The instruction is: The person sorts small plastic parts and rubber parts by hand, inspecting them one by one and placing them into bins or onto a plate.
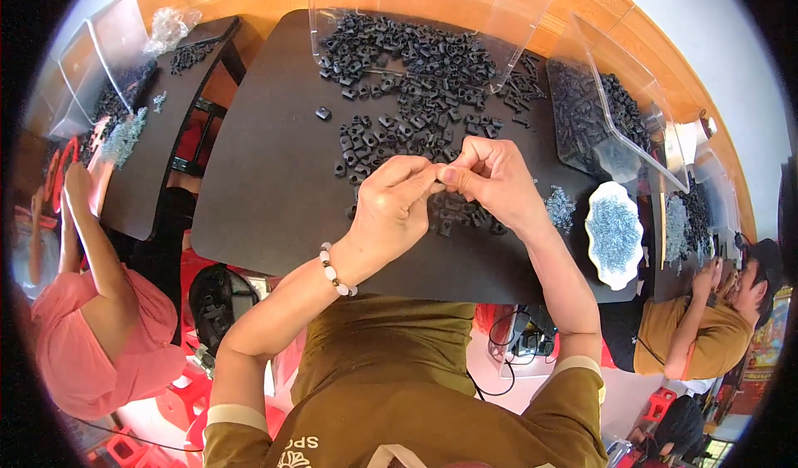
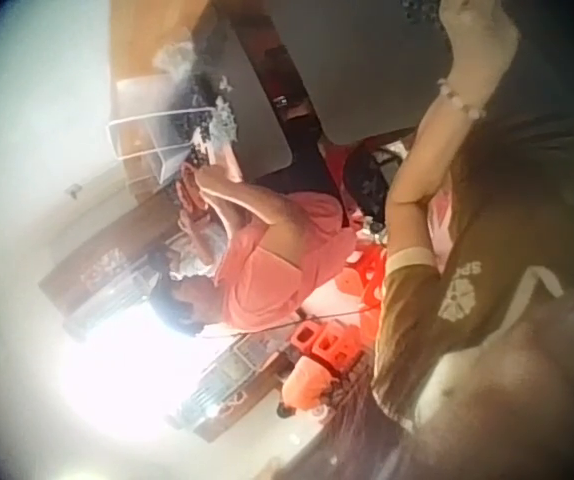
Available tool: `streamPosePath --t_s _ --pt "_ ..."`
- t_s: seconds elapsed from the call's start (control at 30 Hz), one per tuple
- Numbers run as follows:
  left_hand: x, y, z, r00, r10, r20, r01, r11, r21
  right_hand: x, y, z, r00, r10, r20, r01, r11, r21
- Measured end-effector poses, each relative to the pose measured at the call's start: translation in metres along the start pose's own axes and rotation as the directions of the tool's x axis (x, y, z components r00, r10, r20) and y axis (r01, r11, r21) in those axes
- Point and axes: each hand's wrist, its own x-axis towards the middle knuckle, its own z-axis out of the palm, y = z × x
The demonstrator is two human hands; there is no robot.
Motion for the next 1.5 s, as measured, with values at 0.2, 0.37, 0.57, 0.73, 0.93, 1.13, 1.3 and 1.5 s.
streamPosePath --t_s 0.2,0.37,0.57,0.73,0.93,1.13,1.3,1.5 --pt "0.009 0.006 -0.002 0.993 -0.118 -0.006 0.116 0.987 -0.113 0.004 -0.003 -0.01 0.998 0.002 0.06 -0.012 0.986 0.166" --pt "0.009 0.008 -0.003 0.998 -0.06 -0.032 0.057 0.994 -0.093 0.003 -0.006 -0.024 0.995 0.006 0.104 -0.035 0.957 0.287" --pt "0.009 0.006 -0.003 0.998 -0.054 -0.035 0.05 0.993 -0.11 0.004 0.006 -0.021 0.963 0.045 0.264 -0.136 0.932 0.337" --pt "0.01 0.001 -0.004 0.999 0.048 -0.011 -0.048 0.999 0.017 0.006 0.009 -0.015 0.933 0.009 0.361 -0.159 0.907 0.39" --pt "0.008 0.002 -0.004 0.998 0.062 -0.014 -0.062 0.998 0.012 0.007 0.015 -0.008 0.939 -0.013 0.345 -0.146 0.891 0.43" --pt "0.008 0.003 -0.002 1.0 0.008 -0.021 -0.009 1.0 -0.015 0.005 0.011 -0.006 0.946 -0.007 0.324 -0.119 0.922 0.368" --pt "0.008 0.001 -0.002 0.999 -0.016 -0.038 0.015 1.0 -0.023 0.0 -0.008 -0.006 0.998 -0.002 0.056 0.004 1.0 -0.024" --pt "0.008 0.01 -0.001 0.994 -0.108 0.009 0.108 0.986 -0.126 -0.004 -0.023 -0.024 0.997 -0.078 -0.007 0.072 0.945 -0.321"
